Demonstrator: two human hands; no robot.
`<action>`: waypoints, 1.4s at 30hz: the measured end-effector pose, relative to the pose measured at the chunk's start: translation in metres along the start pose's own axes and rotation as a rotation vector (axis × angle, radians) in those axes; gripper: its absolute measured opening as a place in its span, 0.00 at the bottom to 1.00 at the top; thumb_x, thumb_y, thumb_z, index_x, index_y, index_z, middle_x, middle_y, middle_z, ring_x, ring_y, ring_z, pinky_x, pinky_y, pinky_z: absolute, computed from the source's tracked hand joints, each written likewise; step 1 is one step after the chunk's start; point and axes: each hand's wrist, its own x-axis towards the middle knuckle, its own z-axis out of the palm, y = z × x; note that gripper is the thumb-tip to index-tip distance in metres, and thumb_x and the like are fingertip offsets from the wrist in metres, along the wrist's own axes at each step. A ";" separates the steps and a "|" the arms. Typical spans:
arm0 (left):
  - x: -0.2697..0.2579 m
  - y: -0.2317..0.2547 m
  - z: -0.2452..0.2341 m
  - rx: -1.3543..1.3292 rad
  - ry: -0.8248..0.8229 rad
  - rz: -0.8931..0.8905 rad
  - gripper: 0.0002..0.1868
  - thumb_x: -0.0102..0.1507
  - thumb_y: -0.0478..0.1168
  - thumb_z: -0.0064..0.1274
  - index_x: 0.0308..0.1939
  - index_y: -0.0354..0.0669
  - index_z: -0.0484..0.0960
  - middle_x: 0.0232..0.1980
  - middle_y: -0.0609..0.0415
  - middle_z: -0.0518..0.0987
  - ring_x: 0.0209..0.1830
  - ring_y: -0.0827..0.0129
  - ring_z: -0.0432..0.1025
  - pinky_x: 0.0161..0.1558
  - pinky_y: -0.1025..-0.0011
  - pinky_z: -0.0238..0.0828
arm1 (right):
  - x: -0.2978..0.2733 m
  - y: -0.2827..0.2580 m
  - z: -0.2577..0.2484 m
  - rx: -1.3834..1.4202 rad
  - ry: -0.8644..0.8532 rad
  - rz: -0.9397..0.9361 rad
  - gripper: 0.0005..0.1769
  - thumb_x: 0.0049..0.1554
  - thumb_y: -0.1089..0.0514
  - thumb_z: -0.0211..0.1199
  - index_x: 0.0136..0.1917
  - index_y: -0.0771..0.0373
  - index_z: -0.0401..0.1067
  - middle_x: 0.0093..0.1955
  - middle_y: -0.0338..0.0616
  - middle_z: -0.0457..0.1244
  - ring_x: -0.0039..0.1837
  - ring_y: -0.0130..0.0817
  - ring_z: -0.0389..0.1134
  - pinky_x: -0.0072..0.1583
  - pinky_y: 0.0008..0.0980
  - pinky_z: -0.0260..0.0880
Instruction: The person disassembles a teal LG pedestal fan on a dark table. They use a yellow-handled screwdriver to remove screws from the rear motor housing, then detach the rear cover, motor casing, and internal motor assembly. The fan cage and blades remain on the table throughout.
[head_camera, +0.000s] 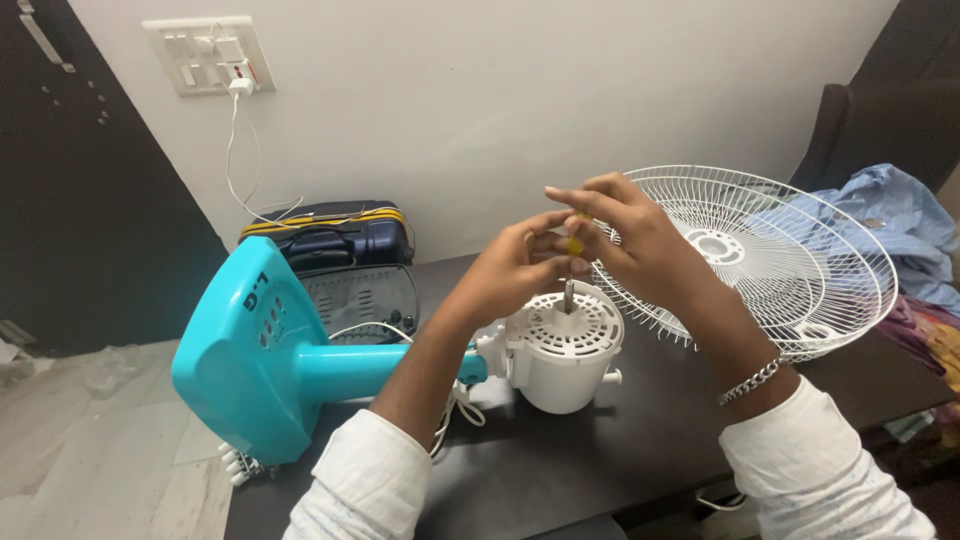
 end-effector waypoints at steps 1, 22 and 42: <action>0.000 0.001 0.000 0.051 0.026 -0.020 0.27 0.66 0.30 0.51 0.70 0.34 0.67 0.54 0.46 0.81 0.55 0.65 0.79 0.53 0.67 0.83 | 0.001 -0.001 0.001 -0.015 -0.018 0.068 0.23 0.65 0.56 0.59 0.73 0.57 0.69 0.57 0.54 0.67 0.51 0.40 0.73 0.53 0.34 0.76; 0.002 -0.008 -0.011 -0.067 0.002 -0.011 0.34 0.65 0.31 0.52 0.75 0.40 0.60 0.56 0.49 0.81 0.57 0.67 0.78 0.57 0.67 0.80 | 0.008 -0.001 -0.003 -0.016 -0.062 0.085 0.26 0.64 0.58 0.59 0.74 0.59 0.66 0.52 0.50 0.70 0.48 0.42 0.73 0.51 0.39 0.74; 0.005 -0.015 -0.013 0.341 0.134 0.031 0.24 0.58 0.33 0.65 0.57 0.32 0.78 0.46 0.50 0.83 0.45 0.71 0.79 0.48 0.70 0.79 | 0.005 -0.016 0.001 -0.119 0.006 -0.106 0.21 0.60 0.62 0.64 0.67 0.60 0.72 0.49 0.47 0.69 0.49 0.44 0.72 0.53 0.40 0.73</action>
